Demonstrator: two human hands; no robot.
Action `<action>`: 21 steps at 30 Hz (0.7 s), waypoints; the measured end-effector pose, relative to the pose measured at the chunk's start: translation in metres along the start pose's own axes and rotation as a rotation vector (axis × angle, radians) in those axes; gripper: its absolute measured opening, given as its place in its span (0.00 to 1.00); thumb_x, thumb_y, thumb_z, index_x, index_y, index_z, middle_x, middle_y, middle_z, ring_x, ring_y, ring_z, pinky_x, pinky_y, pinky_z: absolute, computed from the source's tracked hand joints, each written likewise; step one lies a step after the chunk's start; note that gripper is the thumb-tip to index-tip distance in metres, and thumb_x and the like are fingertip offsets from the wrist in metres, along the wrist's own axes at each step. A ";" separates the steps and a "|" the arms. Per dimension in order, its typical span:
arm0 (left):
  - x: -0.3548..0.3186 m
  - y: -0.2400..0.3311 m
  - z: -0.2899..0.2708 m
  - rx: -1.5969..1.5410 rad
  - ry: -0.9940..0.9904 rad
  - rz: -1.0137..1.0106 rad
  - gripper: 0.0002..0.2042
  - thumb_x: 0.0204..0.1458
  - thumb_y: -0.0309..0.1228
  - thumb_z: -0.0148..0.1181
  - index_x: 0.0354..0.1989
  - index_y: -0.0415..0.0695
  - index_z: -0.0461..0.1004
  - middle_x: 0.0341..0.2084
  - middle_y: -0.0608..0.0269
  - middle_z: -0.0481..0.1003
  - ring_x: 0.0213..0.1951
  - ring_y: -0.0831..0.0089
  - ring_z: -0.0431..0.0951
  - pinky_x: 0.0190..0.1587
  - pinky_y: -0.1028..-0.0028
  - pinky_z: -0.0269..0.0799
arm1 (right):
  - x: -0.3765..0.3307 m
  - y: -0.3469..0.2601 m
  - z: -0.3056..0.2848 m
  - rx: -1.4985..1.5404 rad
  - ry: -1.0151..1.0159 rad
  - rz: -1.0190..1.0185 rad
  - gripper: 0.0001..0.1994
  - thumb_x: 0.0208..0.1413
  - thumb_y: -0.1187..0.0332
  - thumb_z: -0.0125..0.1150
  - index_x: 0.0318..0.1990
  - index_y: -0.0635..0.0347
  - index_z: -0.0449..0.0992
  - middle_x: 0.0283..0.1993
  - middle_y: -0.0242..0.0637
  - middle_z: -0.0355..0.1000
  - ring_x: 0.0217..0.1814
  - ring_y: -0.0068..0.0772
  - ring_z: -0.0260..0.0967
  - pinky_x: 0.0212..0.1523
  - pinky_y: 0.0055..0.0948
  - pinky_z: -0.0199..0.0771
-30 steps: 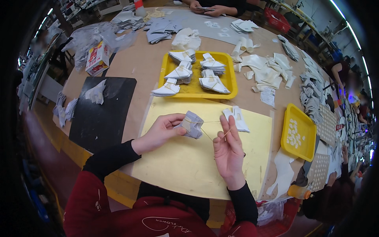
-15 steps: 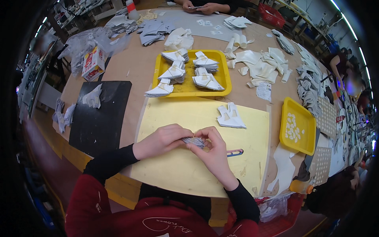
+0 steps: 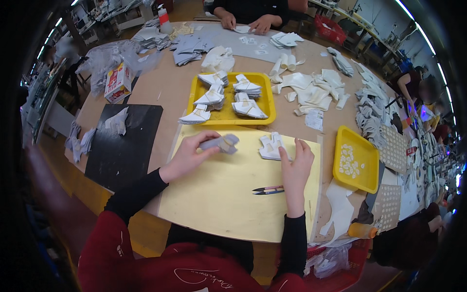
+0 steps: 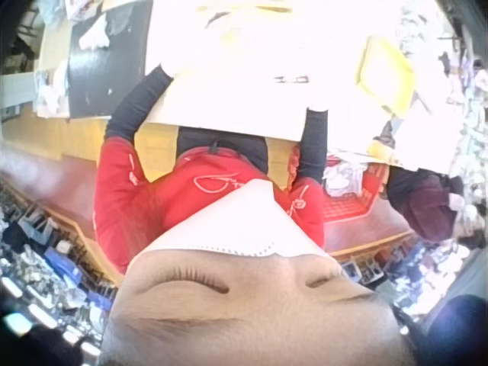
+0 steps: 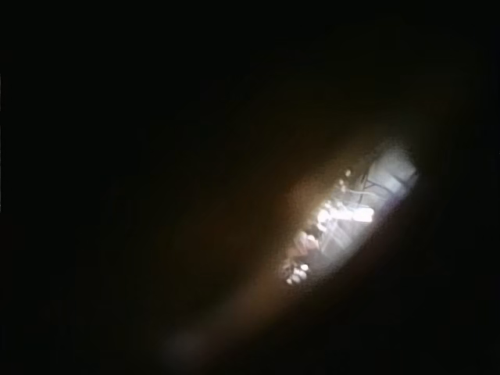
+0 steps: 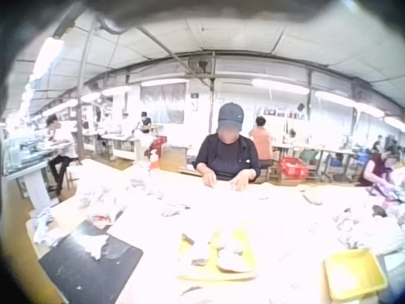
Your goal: The person trims the edges of small white fabric pieces using a small cutting tool. They handle the pieces one at a time, aligning them and cutting along the edges, then placing the trimmed pieces into a yellow tray.
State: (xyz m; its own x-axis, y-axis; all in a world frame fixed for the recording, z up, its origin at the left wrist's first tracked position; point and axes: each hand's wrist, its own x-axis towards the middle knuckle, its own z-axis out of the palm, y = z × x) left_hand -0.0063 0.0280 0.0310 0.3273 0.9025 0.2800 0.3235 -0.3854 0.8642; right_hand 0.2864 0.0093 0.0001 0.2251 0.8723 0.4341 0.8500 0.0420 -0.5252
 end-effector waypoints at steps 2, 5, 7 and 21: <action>0.014 -0.010 0.000 -0.094 0.083 -0.045 0.15 0.55 0.30 0.60 0.49 0.36 0.72 0.39 0.52 0.79 0.42 0.67 0.80 0.46 0.73 0.73 | -0.004 0.022 0.013 -0.158 -0.065 -0.038 0.23 0.48 0.63 0.70 0.49 0.68 0.74 0.58 0.46 0.67 0.61 0.49 0.59 0.61 0.42 0.61; 0.032 -0.020 -0.003 -0.184 0.119 -0.144 0.18 0.56 0.31 0.60 0.52 0.35 0.72 0.38 0.57 0.79 0.40 0.75 0.79 0.43 0.76 0.73 | -0.004 0.011 0.018 0.035 -0.161 -0.019 0.24 0.44 0.69 0.71 0.50 0.66 0.74 0.56 0.46 0.68 0.60 0.51 0.60 0.60 0.41 0.62; 0.040 -0.029 -0.010 -0.141 0.114 -0.185 0.18 0.56 0.32 0.61 0.53 0.36 0.72 0.37 0.57 0.79 0.39 0.76 0.78 0.42 0.76 0.73 | -0.001 -0.002 0.016 0.166 -0.218 0.056 0.21 0.44 0.73 0.70 0.48 0.67 0.75 0.51 0.47 0.71 0.53 0.47 0.67 0.56 0.37 0.67; 0.029 -0.038 -0.079 0.134 0.392 -0.381 0.13 0.60 0.36 0.57 0.44 0.39 0.76 0.29 0.65 0.76 0.31 0.82 0.74 0.36 0.81 0.68 | -0.012 -0.033 0.004 0.274 -0.134 -0.073 0.13 0.57 0.78 0.54 0.50 0.66 0.72 0.42 0.43 0.66 0.44 0.41 0.68 0.45 0.33 0.69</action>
State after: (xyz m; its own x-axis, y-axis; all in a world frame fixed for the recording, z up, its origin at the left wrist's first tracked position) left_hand -0.0789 0.0841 0.0389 -0.1814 0.9767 0.1148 0.4727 -0.0158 0.8811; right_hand 0.2538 -0.0003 0.0093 0.0874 0.9178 0.3873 0.6972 0.2213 -0.6818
